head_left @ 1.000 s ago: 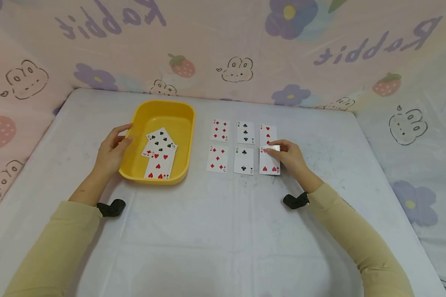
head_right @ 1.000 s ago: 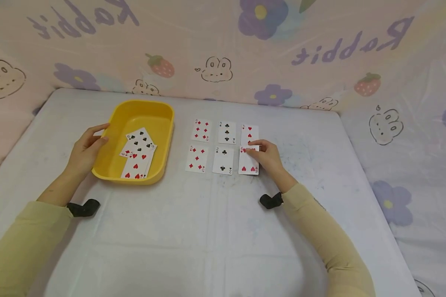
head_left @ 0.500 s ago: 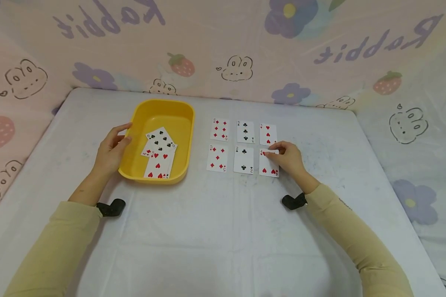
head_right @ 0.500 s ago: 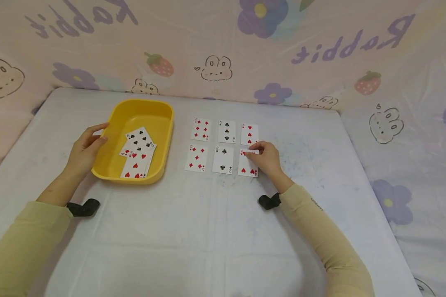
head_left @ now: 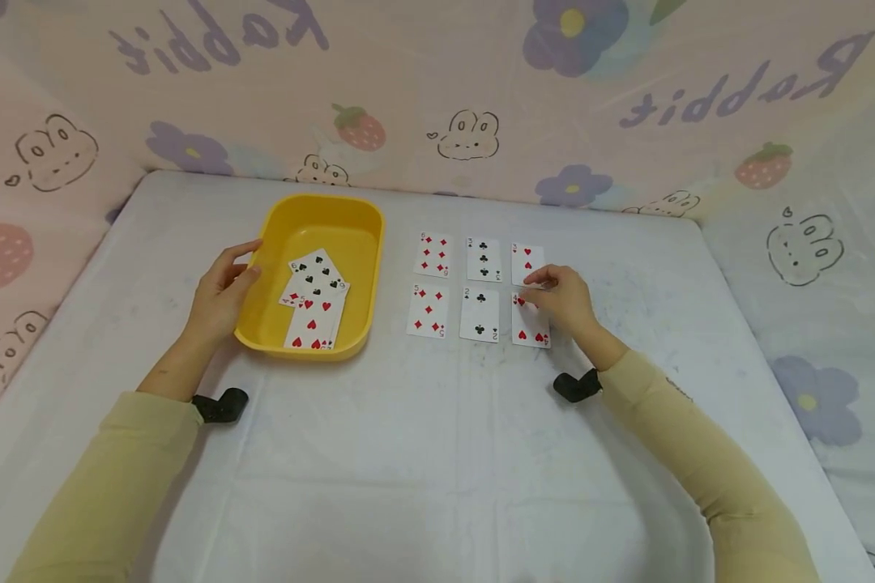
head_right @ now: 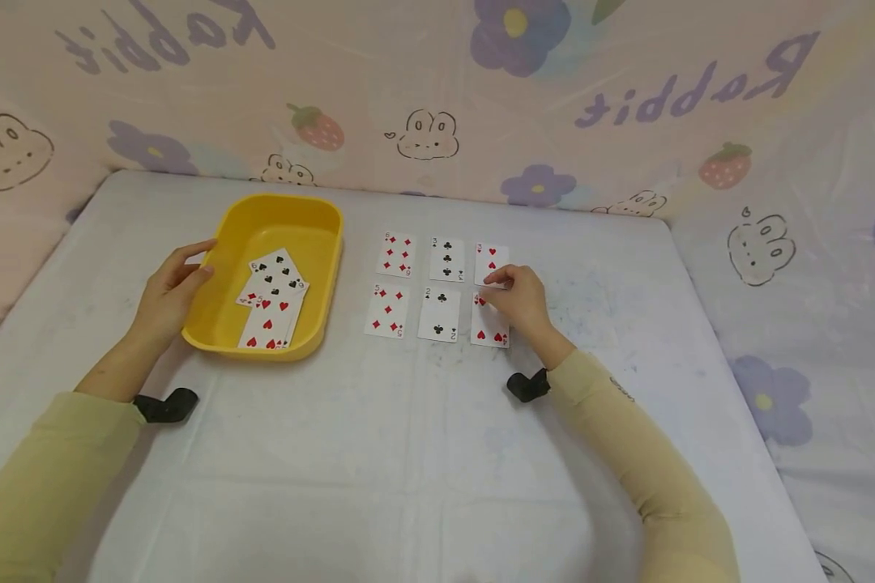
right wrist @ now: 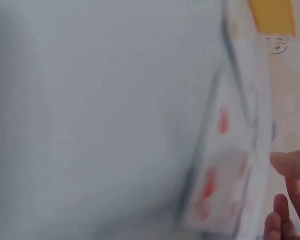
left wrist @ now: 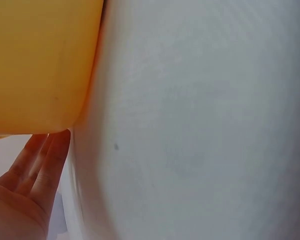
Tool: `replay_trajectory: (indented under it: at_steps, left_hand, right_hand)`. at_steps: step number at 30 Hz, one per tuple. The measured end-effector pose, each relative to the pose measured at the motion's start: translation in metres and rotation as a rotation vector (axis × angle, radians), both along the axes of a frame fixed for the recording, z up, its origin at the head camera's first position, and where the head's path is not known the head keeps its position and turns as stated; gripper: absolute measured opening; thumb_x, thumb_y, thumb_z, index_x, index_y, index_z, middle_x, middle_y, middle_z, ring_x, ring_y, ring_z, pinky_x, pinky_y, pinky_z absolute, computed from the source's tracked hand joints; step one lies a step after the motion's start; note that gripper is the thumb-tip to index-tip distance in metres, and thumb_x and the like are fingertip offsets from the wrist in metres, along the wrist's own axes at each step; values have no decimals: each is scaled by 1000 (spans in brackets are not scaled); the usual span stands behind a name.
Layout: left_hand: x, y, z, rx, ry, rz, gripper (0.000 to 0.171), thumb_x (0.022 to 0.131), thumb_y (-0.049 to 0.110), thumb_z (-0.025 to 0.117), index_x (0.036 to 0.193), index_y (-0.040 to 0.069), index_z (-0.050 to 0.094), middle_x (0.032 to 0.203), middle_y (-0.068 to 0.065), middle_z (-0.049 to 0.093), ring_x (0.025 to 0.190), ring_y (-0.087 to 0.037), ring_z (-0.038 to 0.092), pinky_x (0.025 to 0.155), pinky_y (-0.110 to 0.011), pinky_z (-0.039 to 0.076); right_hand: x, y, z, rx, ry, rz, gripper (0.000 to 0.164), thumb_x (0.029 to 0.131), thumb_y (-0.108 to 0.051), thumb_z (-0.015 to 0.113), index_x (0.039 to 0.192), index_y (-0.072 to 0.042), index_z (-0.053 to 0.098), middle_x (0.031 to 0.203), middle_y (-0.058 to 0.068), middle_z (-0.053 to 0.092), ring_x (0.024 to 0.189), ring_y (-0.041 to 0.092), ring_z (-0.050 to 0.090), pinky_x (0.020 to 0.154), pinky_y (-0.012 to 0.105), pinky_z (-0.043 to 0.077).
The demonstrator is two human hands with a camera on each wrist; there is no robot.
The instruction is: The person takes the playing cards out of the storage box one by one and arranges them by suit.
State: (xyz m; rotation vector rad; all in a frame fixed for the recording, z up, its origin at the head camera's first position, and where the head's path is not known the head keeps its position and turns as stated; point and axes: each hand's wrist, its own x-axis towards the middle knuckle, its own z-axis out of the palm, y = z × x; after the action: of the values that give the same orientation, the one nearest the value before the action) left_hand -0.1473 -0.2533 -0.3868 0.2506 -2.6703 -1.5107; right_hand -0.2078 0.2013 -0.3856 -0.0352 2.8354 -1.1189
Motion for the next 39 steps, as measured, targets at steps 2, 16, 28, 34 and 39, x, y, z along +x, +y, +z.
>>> replay_trajectory:
  at_steps: [2, 16, 28, 34, 39]
  left_hand:
    - [0, 0, 0, 0, -4, 7, 45, 102, 35, 37, 147, 33, 37, 134, -21, 47, 105, -24, 45, 78, -17, 40]
    - [1, -3, -2, -10, -32, 27, 46, 102, 37, 36, 147, 33, 36, 135, -21, 48, 107, -29, 47, 80, -20, 43]
    - [-2, 1, 0, 11, -29, 9, 46, 102, 37, 37, 148, 30, 36, 134, -21, 48, 106, -28, 47, 81, -22, 42]
    - [-1, 1, 1, 17, -23, 11, 46, 102, 36, 37, 148, 30, 36, 133, -22, 49, 103, -26, 47, 79, -19, 42]
    - [-2, 2, 1, 35, -26, 12, 46, 102, 36, 38, 147, 30, 37, 134, -21, 49, 105, -26, 47, 81, -21, 42]
  right_hand:
    - [-4, -7, 7, -30, -19, 6, 26, 86, -16, 68, 107, 0, 65, 106, 15, 58, 95, 26, 51, 71, 31, 43]
    - [-20, -92, 35, -377, -159, 100, 33, 87, -16, 68, 114, 2, 62, 108, 7, 63, 97, 16, 55, 92, 34, 44]
    - [-34, -163, 52, -392, -211, 171, 27, 86, -22, 69, 109, -8, 66, 110, 4, 65, 103, 19, 54, 92, 34, 42]
    - [-38, -192, 59, -424, -244, 179, 26, 86, -18, 70, 108, -5, 66, 107, 4, 65, 97, 18, 54, 89, 30, 44]
    - [-41, -215, 64, -397, -298, 216, 28, 86, -19, 70, 111, -5, 67, 115, 6, 63, 100, 21, 57, 91, 29, 47]
